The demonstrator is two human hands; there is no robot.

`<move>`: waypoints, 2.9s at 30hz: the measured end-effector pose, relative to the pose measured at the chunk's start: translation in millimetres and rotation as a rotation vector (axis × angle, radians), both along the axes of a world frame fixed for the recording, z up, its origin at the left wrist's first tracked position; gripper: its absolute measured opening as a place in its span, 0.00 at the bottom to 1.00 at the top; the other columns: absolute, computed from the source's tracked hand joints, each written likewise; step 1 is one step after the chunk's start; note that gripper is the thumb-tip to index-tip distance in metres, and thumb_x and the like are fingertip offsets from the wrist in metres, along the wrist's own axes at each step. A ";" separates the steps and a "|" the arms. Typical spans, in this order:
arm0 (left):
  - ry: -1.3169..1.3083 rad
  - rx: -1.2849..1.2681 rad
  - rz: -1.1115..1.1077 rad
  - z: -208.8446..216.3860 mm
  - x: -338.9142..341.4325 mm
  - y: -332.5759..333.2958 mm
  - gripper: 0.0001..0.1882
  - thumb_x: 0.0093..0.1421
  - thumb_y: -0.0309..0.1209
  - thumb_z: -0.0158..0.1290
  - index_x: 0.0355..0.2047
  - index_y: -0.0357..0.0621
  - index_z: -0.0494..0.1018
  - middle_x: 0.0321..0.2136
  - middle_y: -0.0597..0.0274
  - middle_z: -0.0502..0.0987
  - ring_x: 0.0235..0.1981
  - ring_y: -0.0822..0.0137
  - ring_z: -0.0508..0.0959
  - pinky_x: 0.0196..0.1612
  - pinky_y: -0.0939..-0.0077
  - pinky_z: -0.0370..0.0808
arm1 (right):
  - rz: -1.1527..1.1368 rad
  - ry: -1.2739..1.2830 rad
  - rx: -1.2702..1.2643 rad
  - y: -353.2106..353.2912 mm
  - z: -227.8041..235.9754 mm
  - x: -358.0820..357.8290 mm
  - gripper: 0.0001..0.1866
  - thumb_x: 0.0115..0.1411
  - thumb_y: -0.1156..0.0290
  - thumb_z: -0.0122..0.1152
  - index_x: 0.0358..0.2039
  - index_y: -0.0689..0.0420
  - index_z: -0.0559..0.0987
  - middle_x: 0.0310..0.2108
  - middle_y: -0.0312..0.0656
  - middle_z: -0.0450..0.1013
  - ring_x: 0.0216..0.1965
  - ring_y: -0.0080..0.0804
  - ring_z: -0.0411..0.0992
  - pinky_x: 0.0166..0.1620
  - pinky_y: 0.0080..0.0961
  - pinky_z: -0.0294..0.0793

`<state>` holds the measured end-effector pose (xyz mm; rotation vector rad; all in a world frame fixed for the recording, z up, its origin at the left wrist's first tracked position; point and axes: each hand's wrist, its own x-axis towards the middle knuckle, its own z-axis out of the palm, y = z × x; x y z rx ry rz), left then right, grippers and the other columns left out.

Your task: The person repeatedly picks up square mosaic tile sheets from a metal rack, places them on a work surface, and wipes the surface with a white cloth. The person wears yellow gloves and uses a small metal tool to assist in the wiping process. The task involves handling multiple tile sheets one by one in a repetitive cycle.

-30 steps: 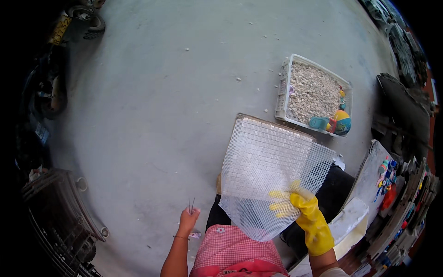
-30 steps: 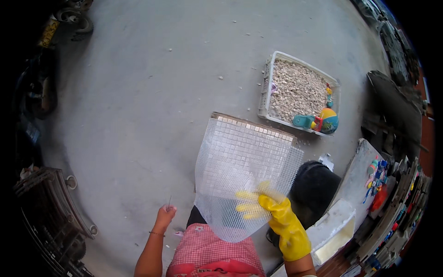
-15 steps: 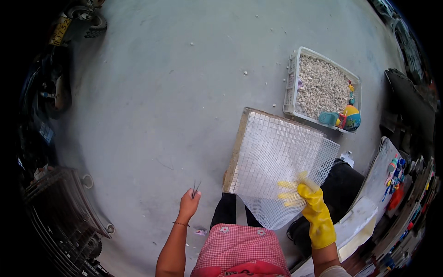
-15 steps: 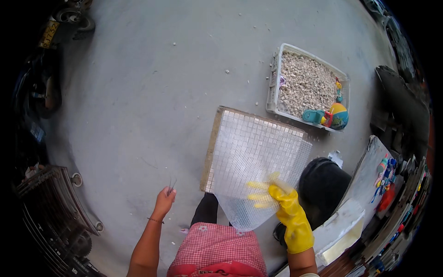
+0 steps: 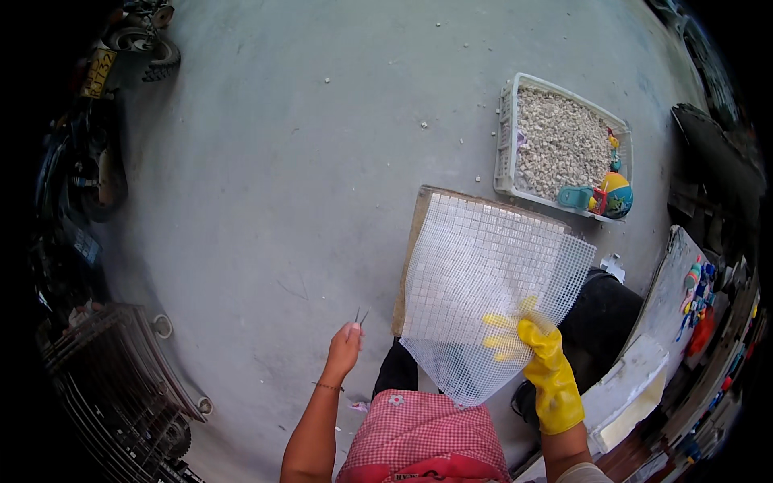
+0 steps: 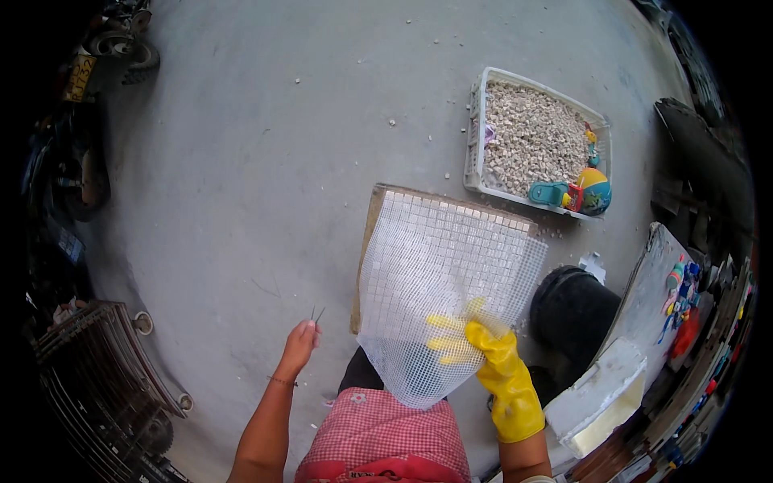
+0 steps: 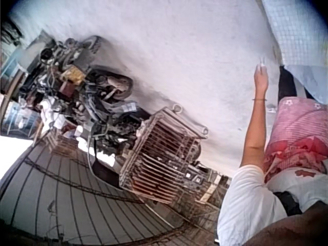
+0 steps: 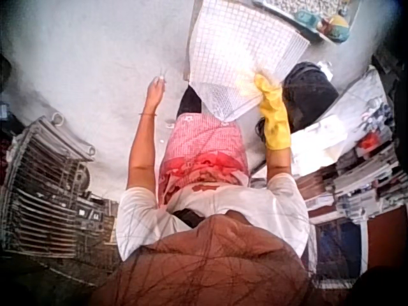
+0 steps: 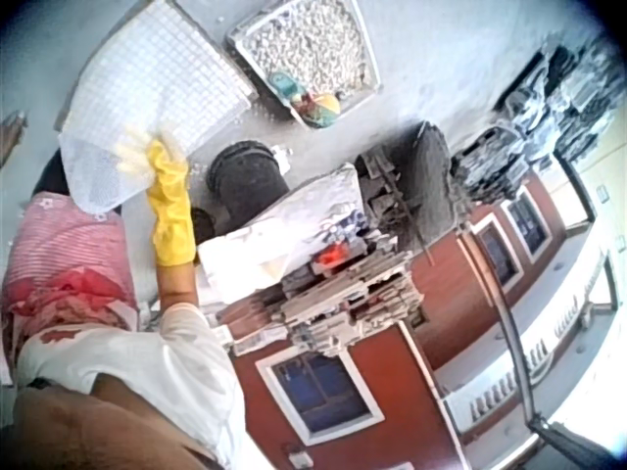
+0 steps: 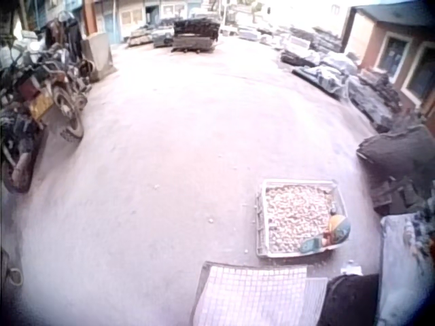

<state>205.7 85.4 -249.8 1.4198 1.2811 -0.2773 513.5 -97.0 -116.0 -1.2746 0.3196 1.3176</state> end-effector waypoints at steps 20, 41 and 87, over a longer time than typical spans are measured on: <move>-0.043 0.023 -0.055 2.3 43.2 15.6 0.19 0.63 0.40 0.37 0.25 0.40 0.68 0.14 0.64 0.67 0.18 0.72 0.66 0.24 0.75 0.63 | -0.040 0.003 -0.004 -17.6 -21.0 1.7 0.25 0.56 0.60 0.58 0.47 0.67 0.72 0.41 0.48 0.73 0.35 0.32 0.75 0.36 0.19 0.75; -0.031 0.105 -0.164 -2.2 72.5 16.0 0.20 0.63 0.41 0.38 0.23 0.39 0.67 0.13 0.56 0.68 0.18 0.58 0.71 0.25 0.65 0.67 | -0.054 -0.037 0.043 -20.4 -30.5 19.5 0.26 0.56 0.61 0.58 0.51 0.65 0.69 0.43 0.47 0.72 0.38 0.32 0.75 0.38 0.19 0.76; -0.085 -0.164 0.347 5.5 45.5 -152.3 0.09 0.62 0.31 0.45 0.26 0.41 0.66 0.14 0.72 0.64 0.15 0.82 0.60 0.17 0.84 0.56 | 0.277 -0.250 -0.210 -41.1 -42.8 59.5 0.22 0.60 0.63 0.54 0.50 0.64 0.71 0.45 0.44 0.71 0.45 0.29 0.70 0.48 0.19 0.68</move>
